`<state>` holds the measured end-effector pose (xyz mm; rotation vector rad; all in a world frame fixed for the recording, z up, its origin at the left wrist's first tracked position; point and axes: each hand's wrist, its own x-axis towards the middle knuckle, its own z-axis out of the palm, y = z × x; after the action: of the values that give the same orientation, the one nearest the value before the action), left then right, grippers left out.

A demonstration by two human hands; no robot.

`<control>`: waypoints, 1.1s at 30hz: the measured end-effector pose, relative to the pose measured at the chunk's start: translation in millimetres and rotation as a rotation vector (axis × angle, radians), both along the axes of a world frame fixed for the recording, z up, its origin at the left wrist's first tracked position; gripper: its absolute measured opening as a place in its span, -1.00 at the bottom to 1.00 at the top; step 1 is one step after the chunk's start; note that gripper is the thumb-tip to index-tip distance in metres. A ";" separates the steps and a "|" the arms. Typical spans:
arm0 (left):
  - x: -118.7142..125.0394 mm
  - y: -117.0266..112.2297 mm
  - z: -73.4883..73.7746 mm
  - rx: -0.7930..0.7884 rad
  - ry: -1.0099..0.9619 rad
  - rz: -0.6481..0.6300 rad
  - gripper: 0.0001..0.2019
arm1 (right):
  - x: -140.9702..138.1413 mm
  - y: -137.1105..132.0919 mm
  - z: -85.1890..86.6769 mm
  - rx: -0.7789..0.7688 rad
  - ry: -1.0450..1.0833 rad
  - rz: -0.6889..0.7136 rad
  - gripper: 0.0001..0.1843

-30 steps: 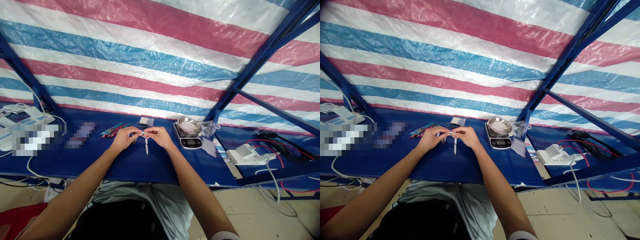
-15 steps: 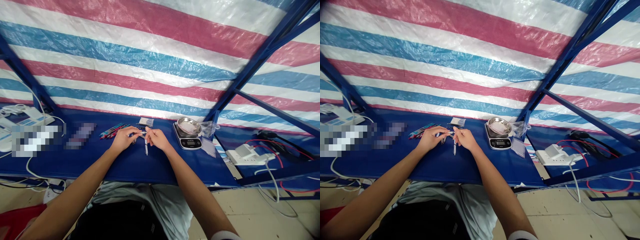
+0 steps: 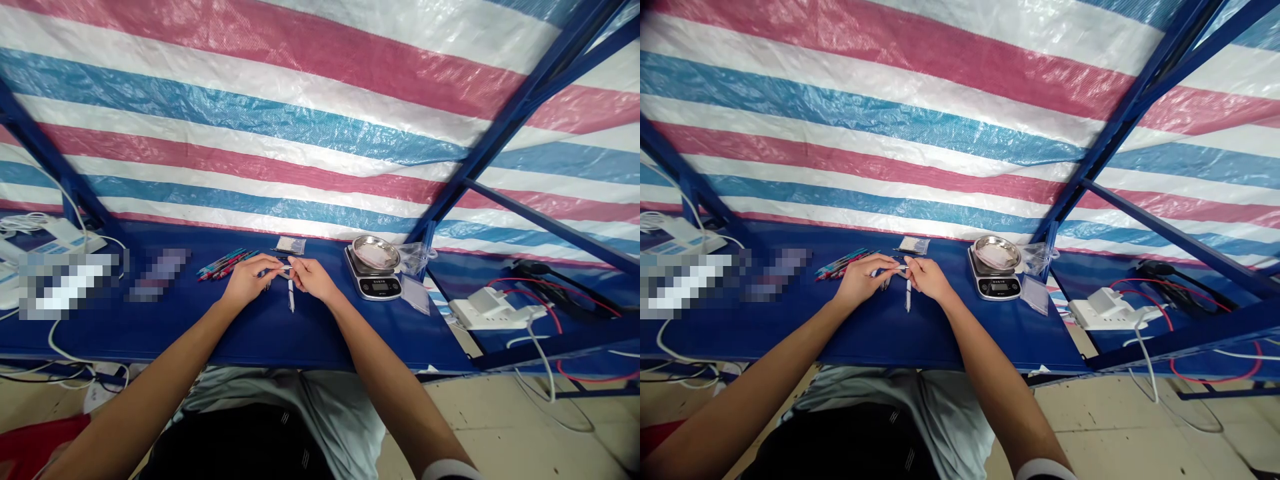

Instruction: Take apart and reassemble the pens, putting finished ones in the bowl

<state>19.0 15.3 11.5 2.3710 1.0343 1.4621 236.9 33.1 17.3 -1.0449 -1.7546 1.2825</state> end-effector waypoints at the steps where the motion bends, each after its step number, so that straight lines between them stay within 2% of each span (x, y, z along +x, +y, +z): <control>1: 0.2 0.2 0.2 -0.003 -0.006 0.003 -0.83 | 0.9 -0.4 0.7 0.015 0.001 -0.007 -0.36; 5: -0.1 0.8 1.1 -0.019 -0.042 0.025 -0.84 | 3.0 -2.8 4.9 0.157 -0.033 -0.013 -0.42; 7: 0.2 -0.1 2.0 -0.006 -0.048 0.027 -0.84 | 1.8 -3.7 6.4 0.169 -0.048 0.001 -0.41; 12: 4.3 -3.7 4.9 0.057 -0.019 0.012 -0.85 | -2.7 -4.0 6.0 -0.092 0.059 0.051 -0.35; 14: 4.7 -3.2 5.5 0.044 -0.005 0.001 -0.84 | -1.6 -2.2 4.6 -0.127 0.073 0.049 -0.34; 16: 2.8 -1.4 5.9 0.012 0.021 0.011 -0.78 | 1.9 0.7 2.9 -0.077 0.049 0.014 -0.34; 19: -3.2 1.2 7.1 -0.058 0.039 0.104 -0.57 | 8.8 5.2 1.2 0.096 -0.050 -0.106 -0.37; 22: -8.3 1.6 8.9 -0.141 0.028 0.154 -0.51 | 11.8 6.6 0.9 0.238 -0.139 -0.150 -0.42; 25: -10.1 2.0 8.3 -0.279 0.020 0.092 -0.58 | 9.3 4.3 1.5 0.285 -0.126 -0.063 -0.48; 29: -10.9 4.9 3.3 -0.457 -0.032 -0.032 -0.59 | 5.0 0.6 2.6 0.246 -0.080 -0.004 -0.47; 33: -10.9 5.1 0.8 -0.386 -0.062 -0.056 -0.63 | 2.7 0.4 2.7 0.160 -0.056 -0.009 -0.40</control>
<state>8.1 20.4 12.4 2.0528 1.1080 1.1825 239.6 33.5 19.9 -1.0042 -1.8587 1.0970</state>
